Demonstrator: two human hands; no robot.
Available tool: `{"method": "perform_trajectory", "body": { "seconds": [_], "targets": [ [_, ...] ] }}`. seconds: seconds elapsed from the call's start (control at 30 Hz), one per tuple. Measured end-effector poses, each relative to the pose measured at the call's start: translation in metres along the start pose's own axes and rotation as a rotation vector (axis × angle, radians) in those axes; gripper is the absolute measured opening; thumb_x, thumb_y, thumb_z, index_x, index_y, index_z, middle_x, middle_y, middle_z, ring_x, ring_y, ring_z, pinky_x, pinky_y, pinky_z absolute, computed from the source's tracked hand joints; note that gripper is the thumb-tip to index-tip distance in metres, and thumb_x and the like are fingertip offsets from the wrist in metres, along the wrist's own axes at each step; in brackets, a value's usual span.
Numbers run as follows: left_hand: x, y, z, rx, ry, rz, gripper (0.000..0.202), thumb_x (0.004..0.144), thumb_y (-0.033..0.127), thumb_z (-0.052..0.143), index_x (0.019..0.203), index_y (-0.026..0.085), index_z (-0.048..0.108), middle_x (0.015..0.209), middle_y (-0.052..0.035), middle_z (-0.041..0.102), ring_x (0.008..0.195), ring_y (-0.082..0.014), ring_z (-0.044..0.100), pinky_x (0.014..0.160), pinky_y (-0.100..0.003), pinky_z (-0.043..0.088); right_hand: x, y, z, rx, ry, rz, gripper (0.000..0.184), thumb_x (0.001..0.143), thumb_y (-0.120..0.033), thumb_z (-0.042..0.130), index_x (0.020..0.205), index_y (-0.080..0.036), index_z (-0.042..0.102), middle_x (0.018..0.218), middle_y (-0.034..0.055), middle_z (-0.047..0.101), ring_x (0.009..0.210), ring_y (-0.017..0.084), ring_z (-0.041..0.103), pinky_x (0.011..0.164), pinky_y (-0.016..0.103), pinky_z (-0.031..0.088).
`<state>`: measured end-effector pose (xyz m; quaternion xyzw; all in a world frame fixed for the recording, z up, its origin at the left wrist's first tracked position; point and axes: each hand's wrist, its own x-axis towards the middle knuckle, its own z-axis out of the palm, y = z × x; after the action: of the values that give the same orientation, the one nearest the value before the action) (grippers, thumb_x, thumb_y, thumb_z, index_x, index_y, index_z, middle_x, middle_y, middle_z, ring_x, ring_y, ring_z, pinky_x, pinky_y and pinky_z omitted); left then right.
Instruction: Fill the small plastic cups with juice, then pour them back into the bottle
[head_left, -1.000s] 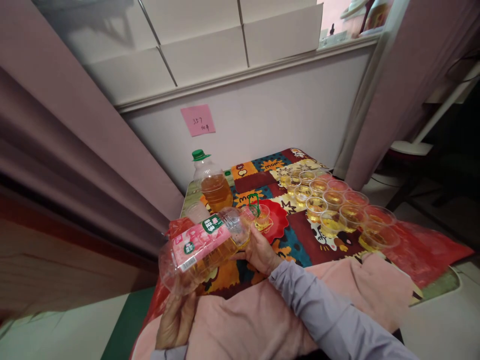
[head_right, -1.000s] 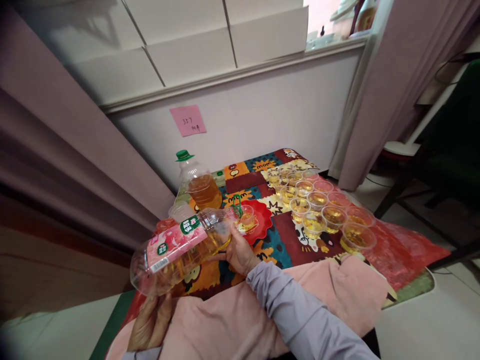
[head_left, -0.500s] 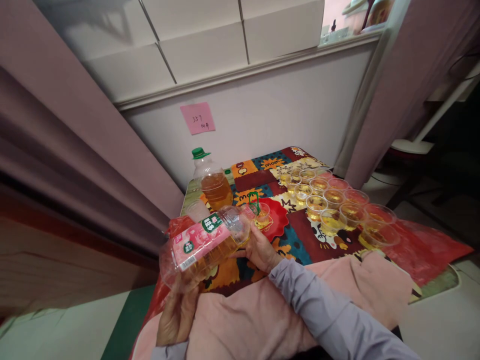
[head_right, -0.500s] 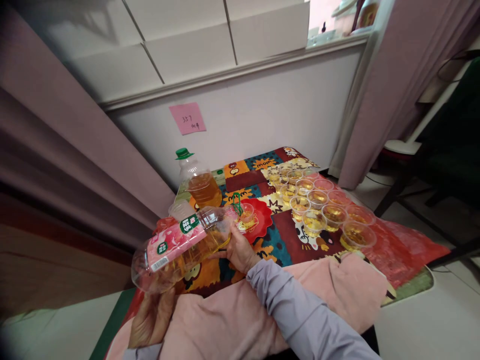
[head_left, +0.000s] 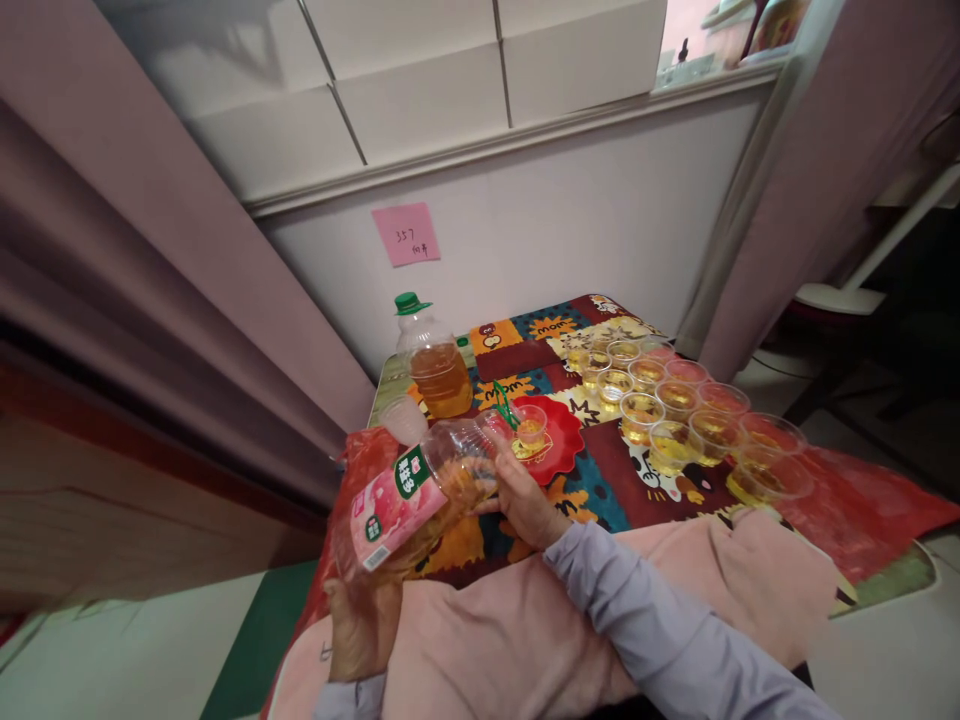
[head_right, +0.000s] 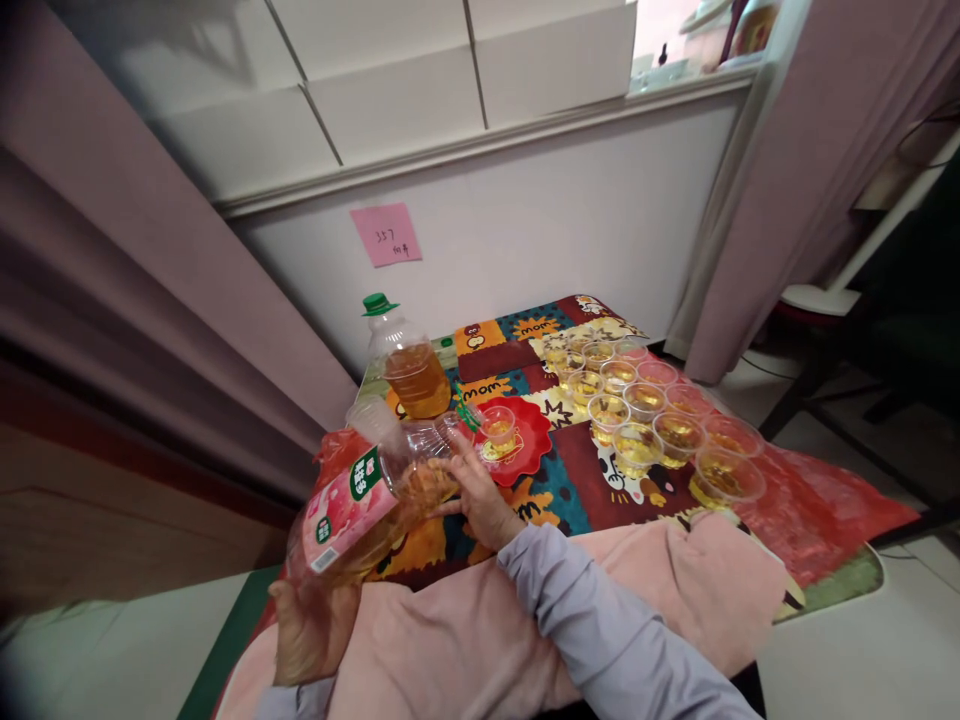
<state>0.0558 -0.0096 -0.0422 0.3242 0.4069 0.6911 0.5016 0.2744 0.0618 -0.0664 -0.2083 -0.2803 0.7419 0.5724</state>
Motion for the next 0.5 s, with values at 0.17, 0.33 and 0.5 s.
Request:
{"method": "perform_trajectory", "body": {
  "seconds": [0.17, 0.33, 0.5],
  "targets": [
    [0.001, -0.01, -0.01, 0.05, 0.081, 0.031, 0.094, 0.078, 0.074, 0.085, 0.16, 0.036, 0.058, 0.173, -0.0022, 0.051, 0.167, -0.0357, 0.031, 0.134, -0.046, 0.036, -0.006, -0.002, 0.002, -0.115, 0.016, -0.053, 0.081, 0.092, -0.055, 0.079, 0.164, -0.036, 0.047, 0.135, 0.0074, 0.071, 0.107, 0.023, 0.076, 0.072, 0.031, 0.068],
    [0.001, -0.014, -0.03, 0.196, 0.116, 0.12, 0.09, 0.082, 0.05, 0.092, 0.162, 0.035, 0.054, 0.179, -0.0044, 0.041, 0.168, -0.0354, 0.03, 0.136, -0.047, 0.03, -0.009, -0.006, 0.01, -0.218, 0.044, -0.066, 0.084, 0.092, -0.06, 0.078, 0.165, -0.033, 0.047, 0.135, 0.009, 0.069, 0.108, 0.025, 0.074, 0.073, 0.032, 0.067],
    [0.008, -0.012, -0.046, 0.574, 0.07, 0.412, 0.111, 0.061, 0.053, 0.103, 0.158, 0.027, 0.056, 0.178, -0.0126, 0.041, 0.168, -0.0422, 0.028, 0.138, -0.056, 0.021, -0.011, -0.011, 0.017, -0.329, -0.034, -0.064, 0.081, 0.09, -0.068, 0.079, 0.157, -0.032, 0.052, 0.134, 0.0085, 0.066, 0.111, 0.025, 0.071, 0.08, 0.034, 0.068]
  ]
}}
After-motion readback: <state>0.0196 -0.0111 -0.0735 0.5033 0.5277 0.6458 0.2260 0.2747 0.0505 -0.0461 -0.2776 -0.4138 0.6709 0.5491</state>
